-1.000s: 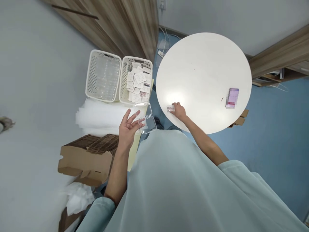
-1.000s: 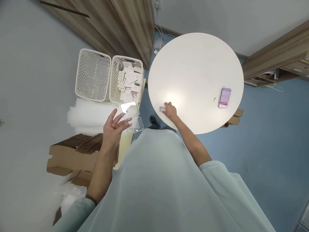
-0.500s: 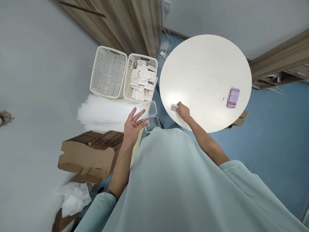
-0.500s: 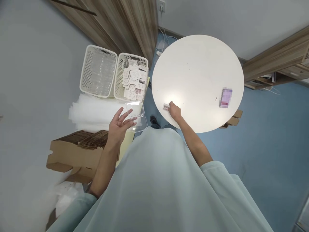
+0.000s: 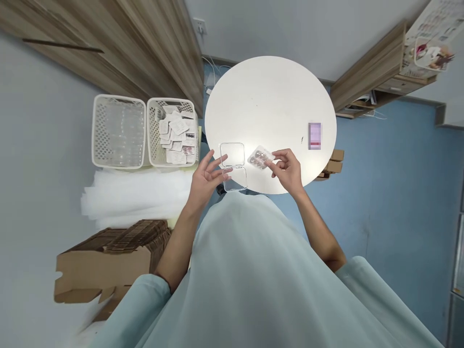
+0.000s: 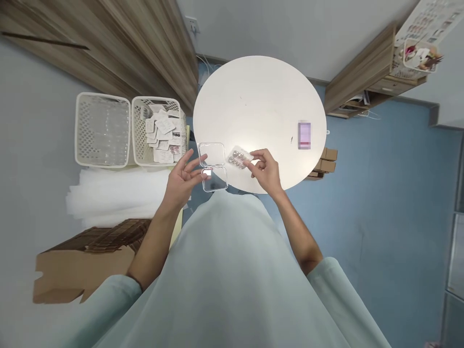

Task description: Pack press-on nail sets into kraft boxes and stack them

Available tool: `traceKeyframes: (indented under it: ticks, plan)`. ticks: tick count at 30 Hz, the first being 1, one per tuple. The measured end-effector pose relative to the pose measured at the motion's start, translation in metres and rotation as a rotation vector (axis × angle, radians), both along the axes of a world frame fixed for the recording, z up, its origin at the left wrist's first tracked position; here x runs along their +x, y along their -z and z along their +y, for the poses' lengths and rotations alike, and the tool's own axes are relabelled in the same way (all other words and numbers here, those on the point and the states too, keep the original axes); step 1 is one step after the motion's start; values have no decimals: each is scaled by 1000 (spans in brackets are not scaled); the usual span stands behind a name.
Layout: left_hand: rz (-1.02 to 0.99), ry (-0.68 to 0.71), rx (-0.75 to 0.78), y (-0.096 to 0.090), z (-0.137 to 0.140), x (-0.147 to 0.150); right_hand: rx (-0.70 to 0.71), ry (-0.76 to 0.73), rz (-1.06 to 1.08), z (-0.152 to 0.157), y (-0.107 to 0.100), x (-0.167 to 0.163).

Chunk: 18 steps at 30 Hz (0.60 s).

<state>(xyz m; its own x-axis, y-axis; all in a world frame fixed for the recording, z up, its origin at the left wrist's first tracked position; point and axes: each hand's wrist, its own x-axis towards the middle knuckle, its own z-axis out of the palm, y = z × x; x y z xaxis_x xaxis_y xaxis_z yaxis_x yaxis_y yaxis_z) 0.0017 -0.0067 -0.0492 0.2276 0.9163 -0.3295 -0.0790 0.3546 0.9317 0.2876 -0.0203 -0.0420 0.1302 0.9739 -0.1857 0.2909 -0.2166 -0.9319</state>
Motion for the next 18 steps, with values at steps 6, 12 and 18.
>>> traceKeyframes:
  ticks: [6,12,18]
  plan:
    - [-35,97,45,-9,10,33,27,-131,47,-3,-24,2]
    - [-39,147,70,-12,13,47,24,-223,-21,-8,-18,13]
    - [-49,161,59,-13,10,56,68,-310,-117,-22,-19,19]
